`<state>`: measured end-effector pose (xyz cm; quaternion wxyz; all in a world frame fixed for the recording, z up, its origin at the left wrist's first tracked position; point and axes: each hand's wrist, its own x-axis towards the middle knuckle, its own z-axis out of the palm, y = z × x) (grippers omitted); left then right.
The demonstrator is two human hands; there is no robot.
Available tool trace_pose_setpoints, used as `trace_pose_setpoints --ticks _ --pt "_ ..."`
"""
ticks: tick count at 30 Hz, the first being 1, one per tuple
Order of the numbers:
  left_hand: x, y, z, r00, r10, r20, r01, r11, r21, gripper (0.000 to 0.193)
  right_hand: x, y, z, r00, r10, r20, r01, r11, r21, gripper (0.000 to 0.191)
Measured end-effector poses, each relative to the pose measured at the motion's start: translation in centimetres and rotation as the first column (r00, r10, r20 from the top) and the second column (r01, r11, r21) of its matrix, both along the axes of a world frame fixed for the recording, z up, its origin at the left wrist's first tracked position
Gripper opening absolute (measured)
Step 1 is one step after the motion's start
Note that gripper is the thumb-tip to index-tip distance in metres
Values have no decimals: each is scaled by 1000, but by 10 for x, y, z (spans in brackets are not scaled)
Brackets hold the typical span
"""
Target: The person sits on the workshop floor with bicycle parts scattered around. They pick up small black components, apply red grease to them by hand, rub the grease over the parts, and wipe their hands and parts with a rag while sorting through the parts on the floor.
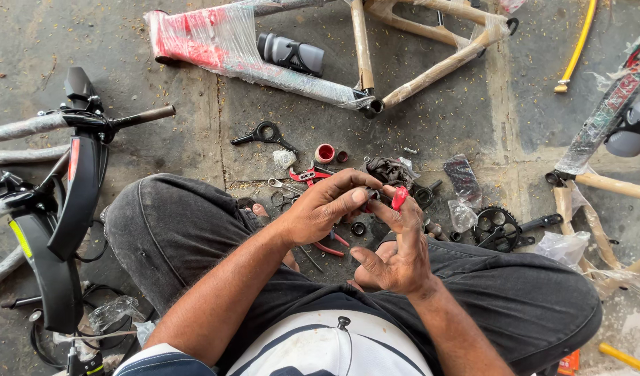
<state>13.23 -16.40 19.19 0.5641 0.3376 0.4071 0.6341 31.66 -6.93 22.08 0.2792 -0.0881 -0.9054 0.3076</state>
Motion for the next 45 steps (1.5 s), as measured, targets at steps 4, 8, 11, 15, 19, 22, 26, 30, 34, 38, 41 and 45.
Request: trace_pose_setpoints --ticks 4,8,11,15,19,22,26,30,34,38,41,45 --pt "2 0 -4 996 -15 93 1 990 143 36 4 -16 -3 995 16 -97 -73 788 -611 102" --pt "-1 -4 -7 994 -31 102 3 965 262 31 12 -22 4 959 -46 -279 -254 290 -923 101" --pt "-4 -4 -8 992 -9 128 -27 961 274 31 18 -23 12 918 -141 -371 -385 -80 -920 100" --pt "-6 -3 -7 972 6 236 -53 980 193 48 24 -14 22 893 -223 -391 -419 -95 -903 100" --pt "-5 -1 -2 961 -17 275 -4 997 77 52 23 -6 24 918 -211 -336 -300 186 -936 102" --pt "-5 2 2 950 -5 313 -31 994 109 52 23 1 24 942 -112 -317 -268 321 -908 103" --pt "-6 1 6 958 -10 285 -17 996 91 41 18 6 23 961 -47 -272 -208 522 -827 107" --pt "-6 0 6 969 7 247 8 998 -60 42 12 7 22 986 64 -154 -134 854 -504 109" --pt "-6 2 4 976 -1 217 22 995 -95 50 7 6 22 989 62 130 -78 990 116 119" --pt "-6 2 5 979 -15 205 44 989 -139 51 -6 5 8 989 6 151 -67 913 403 113" --pt "-7 1 6 982 17 188 13 988 -155 49 -5 3 2 996 9 87 -60 797 600 100" --pt "-6 2 6 985 51 164 -18 980 -196 45 5 5 7 998 -44 53 2 795 606 93"
